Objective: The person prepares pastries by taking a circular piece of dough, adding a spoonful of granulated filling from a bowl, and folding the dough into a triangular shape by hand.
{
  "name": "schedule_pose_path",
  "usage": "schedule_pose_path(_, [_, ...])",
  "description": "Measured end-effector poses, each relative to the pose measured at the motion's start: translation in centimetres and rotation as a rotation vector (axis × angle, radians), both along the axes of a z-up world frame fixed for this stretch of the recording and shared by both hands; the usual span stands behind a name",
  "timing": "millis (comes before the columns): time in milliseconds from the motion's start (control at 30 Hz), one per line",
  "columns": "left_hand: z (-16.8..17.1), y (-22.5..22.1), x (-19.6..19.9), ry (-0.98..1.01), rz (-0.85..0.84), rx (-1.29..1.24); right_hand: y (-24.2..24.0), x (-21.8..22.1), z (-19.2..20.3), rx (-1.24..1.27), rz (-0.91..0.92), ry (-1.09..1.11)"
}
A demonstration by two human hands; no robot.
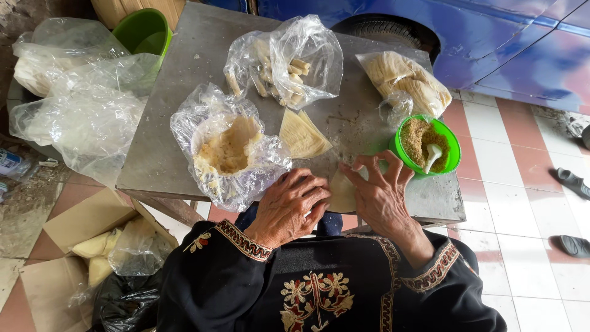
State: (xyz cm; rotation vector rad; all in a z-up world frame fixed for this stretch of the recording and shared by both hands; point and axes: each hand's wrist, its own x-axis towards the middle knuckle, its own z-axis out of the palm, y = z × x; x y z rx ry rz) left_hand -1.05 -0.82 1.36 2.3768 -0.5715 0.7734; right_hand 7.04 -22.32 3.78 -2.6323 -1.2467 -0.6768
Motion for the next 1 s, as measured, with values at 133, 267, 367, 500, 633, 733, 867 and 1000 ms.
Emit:
schedule_pose_path(133, [0.0,0.0,0.0,0.012,0.001,-0.002,-0.7,-1.7,0.5,-0.082,-0.004,-0.076])
schedule_pose_path(267, [0.0,0.0,0.0,0.011,0.002,-0.002,-1.1,-1.2,0.8,0.012,0.025,-0.025])
schedule_pose_path(367, [-0.1,0.1,0.0,0.028,-0.003,0.011,-0.6,0.2,0.4,0.015,0.025,-0.012])
schedule_pose_path(500, [-0.3,0.0,0.2,0.028,-0.009,0.035,0.0,0.5,0.1,-0.038,0.012,0.043])
schedule_pose_path(633, [-0.4,0.0,0.2,0.012,-0.004,0.038,-0.3,-1.4,0.3,-0.054,0.048,-0.037])
schedule_pose_path(733, [-0.3,0.1,0.1,0.014,-0.009,0.018,-1.2,-2.2,0.7,-0.081,0.038,-0.052])
schedule_pose_path(867, [0.0,0.1,0.1,0.034,-0.020,0.003,-2.2,-0.7,-0.1,0.071,0.098,0.231])
schedule_pose_path(1000, [0.2,0.0,0.0,0.023,-0.001,0.019,-1.5,1.9,-1.5,0.094,0.002,0.371])
